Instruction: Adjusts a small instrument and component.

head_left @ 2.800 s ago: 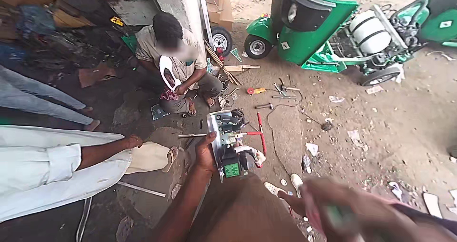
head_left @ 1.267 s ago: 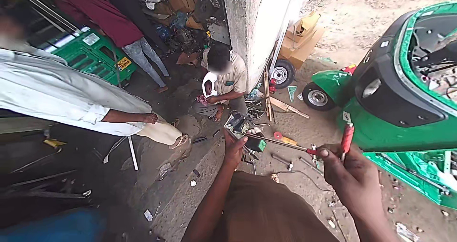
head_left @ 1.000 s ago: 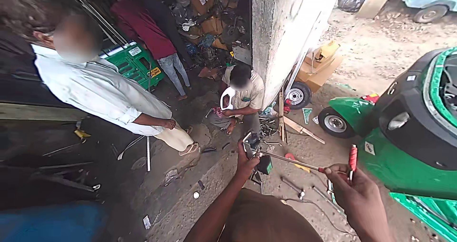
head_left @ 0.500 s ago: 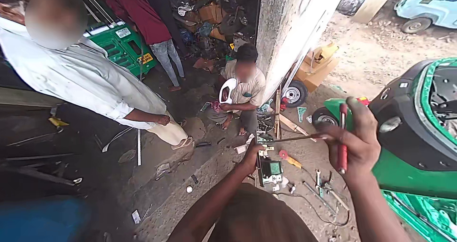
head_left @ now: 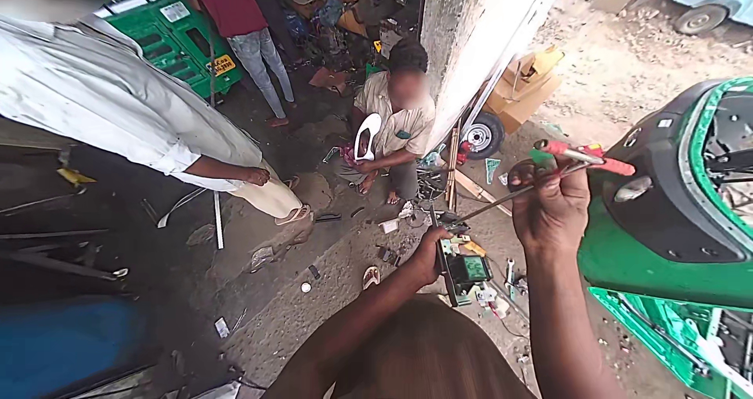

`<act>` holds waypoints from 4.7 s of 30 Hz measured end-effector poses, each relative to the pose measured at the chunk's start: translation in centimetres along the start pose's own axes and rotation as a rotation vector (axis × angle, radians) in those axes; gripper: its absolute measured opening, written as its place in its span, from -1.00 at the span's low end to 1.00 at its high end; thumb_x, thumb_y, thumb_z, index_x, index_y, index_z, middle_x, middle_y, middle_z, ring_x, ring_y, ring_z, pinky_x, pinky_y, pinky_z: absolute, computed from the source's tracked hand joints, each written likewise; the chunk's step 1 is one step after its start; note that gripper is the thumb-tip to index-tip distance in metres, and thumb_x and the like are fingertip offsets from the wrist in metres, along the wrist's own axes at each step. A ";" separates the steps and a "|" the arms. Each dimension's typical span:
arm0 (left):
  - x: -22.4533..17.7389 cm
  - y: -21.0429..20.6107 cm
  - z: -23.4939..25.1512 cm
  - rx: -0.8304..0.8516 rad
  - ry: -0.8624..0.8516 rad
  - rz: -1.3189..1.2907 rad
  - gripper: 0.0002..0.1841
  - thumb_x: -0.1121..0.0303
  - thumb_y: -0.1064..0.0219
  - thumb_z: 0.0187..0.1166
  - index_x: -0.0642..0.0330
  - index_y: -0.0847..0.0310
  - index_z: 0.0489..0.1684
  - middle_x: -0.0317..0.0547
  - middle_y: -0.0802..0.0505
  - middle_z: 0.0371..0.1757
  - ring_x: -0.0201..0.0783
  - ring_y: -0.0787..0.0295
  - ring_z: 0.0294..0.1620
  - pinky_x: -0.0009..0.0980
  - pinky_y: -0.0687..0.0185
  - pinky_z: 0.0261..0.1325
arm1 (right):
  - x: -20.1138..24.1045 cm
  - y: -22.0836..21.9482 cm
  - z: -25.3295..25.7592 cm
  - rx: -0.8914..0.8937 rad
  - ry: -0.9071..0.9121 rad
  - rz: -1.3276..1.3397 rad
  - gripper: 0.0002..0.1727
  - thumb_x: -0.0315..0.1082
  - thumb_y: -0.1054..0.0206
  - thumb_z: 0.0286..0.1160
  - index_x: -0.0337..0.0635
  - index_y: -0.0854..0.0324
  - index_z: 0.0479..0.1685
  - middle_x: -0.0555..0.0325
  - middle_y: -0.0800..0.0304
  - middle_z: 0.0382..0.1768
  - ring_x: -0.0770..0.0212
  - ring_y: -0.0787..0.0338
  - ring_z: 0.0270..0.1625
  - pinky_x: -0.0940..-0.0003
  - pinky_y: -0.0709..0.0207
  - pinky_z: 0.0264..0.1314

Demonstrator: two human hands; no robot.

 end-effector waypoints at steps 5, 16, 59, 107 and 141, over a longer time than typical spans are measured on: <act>0.8 -0.6 0.2 -0.001 -0.037 0.000 -0.50 0.35 -0.10 0.51 0.20 -0.26 0.48 0.13 -0.83 -0.05 -0.05 -0.87 -0.10 -0.09 -0.83 -0.05 | 1.9 1.0 0.0 0.069 0.055 -0.209 -0.63 -0.16 -0.30 0.73 -0.10 -0.58 0.38 0.18 -0.86 0.03 0.24 -0.83 0.09 0.21 -0.69 0.32; 1.3 -0.9 0.6 0.002 -0.090 -0.022 -0.43 0.40 -0.15 0.33 0.23 -0.25 0.44 0.14 -0.84 -0.06 -0.03 -0.90 -0.10 -0.08 -0.86 -0.08 | 4.6 1.5 -0.4 0.165 0.051 -0.254 -0.48 -0.37 -0.68 0.27 -0.14 -0.71 0.29 0.23 -0.86 -0.09 0.41 -0.81 -0.24 0.48 -0.77 -0.19; 1.5 -0.8 1.9 0.072 -0.062 0.066 -0.18 0.46 -0.25 0.15 0.23 -0.08 0.62 0.20 -0.79 0.07 0.02 -0.89 -0.08 -0.03 -0.86 -0.06 | 5.7 1.9 -1.9 0.079 0.108 -0.449 -0.22 -0.15 -0.67 0.30 -0.23 -0.40 0.50 0.08 -0.69 0.34 0.32 -0.78 -0.05 0.45 -0.74 -0.11; 2.8 -0.5 0.8 0.071 -0.141 0.148 -0.10 0.56 -0.18 0.18 0.10 0.04 0.75 0.14 -0.71 0.23 -0.04 -0.84 0.03 -0.06 -0.85 -0.02 | 4.9 -1.7 -2.3 -0.159 0.261 -0.215 -0.48 0.12 0.07 0.84 -0.06 -0.65 0.18 0.35 -0.52 -0.67 0.42 -0.36 -0.78 0.52 -0.36 -0.76; 5.6 1.5 0.0 0.007 -0.077 0.055 -0.52 0.45 -0.15 0.17 0.26 -0.36 0.19 0.05 -0.86 -0.21 -0.15 -0.91 -0.21 -0.19 -0.86 -0.16 | 3.7 -4.1 2.6 0.624 0.472 -0.705 -0.60 0.02 -0.30 0.69 -0.07 -0.91 0.04 -0.37 -0.39 0.67 -0.33 -0.21 0.81 -0.25 -0.07 0.88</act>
Point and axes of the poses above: each hand's wrist, its own z-axis towards the middle knuckle, its own y-axis out of the back of the hand, x = y × z, the point moved 4 cm from there along z, towards the middle knuckle
